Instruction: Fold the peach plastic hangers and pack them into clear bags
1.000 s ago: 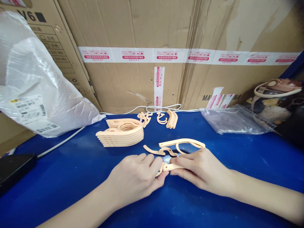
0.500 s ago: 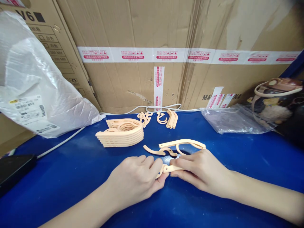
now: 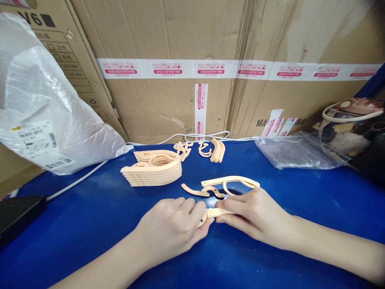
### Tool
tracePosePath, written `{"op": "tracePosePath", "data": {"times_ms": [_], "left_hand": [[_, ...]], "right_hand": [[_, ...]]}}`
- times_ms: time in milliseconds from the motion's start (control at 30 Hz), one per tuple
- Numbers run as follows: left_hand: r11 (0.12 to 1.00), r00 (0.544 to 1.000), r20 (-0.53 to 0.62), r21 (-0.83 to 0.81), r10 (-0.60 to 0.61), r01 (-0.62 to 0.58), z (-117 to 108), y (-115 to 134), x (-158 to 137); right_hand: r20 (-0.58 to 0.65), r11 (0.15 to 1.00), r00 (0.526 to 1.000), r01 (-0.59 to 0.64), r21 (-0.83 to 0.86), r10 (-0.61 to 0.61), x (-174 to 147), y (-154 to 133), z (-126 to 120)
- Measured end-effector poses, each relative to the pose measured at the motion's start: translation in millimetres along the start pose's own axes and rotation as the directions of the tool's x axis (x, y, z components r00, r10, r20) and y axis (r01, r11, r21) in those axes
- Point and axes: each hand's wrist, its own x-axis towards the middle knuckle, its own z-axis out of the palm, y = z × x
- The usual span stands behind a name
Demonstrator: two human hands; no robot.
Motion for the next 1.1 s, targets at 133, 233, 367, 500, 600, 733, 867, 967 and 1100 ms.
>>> {"op": "tracePosePath", "data": {"times_ms": [133,233,367,500,600,733,867,967,1100], "left_hand": [[1.0,1.0,0.024,-0.019,0.0,0.0,1,-1,2],[0.998,0.998,0.06,-0.066,-0.009,0.013,0,-2,3],[0.984,0.991,0.135,-0.176,-0.009,0.033,-3,-4,3],[0.925,0.971,0.235,-0.361,-0.031,0.117,-6,-5,1],[0.834,0.941,0.323,-0.488,-0.101,0.257,-7,-6,1],[0.799,0.918,0.363,-0.497,-0.163,0.339,-7,-10,2],[0.814,0.913,0.353,-0.456,-0.205,0.36,-6,-15,3],[0.817,0.911,0.352,-0.448,-0.212,0.363,-6,-16,2],[0.843,0.916,0.348,-0.417,-0.198,0.341,-5,-16,3]], "right_hand": [[-0.011,1.0,1.0,0.015,-0.025,-0.016,-1,1,1],[-0.007,0.998,0.999,0.036,-0.057,-0.036,0,3,3],[-0.03,0.991,0.998,0.051,-0.127,-0.055,0,4,6],[-0.064,0.982,0.994,0.076,-0.17,-0.088,1,2,5],[-0.101,0.977,0.985,0.12,-0.179,-0.139,1,3,2],[-0.287,0.979,0.947,0.097,-0.179,-0.146,1,10,-8],[-0.445,0.965,0.894,-0.06,-0.255,-0.062,4,20,-20],[-0.405,0.96,0.914,-0.134,-0.244,0.024,6,29,-25],[-0.286,0.967,0.955,-0.143,-0.213,0.078,7,37,-23]]}}
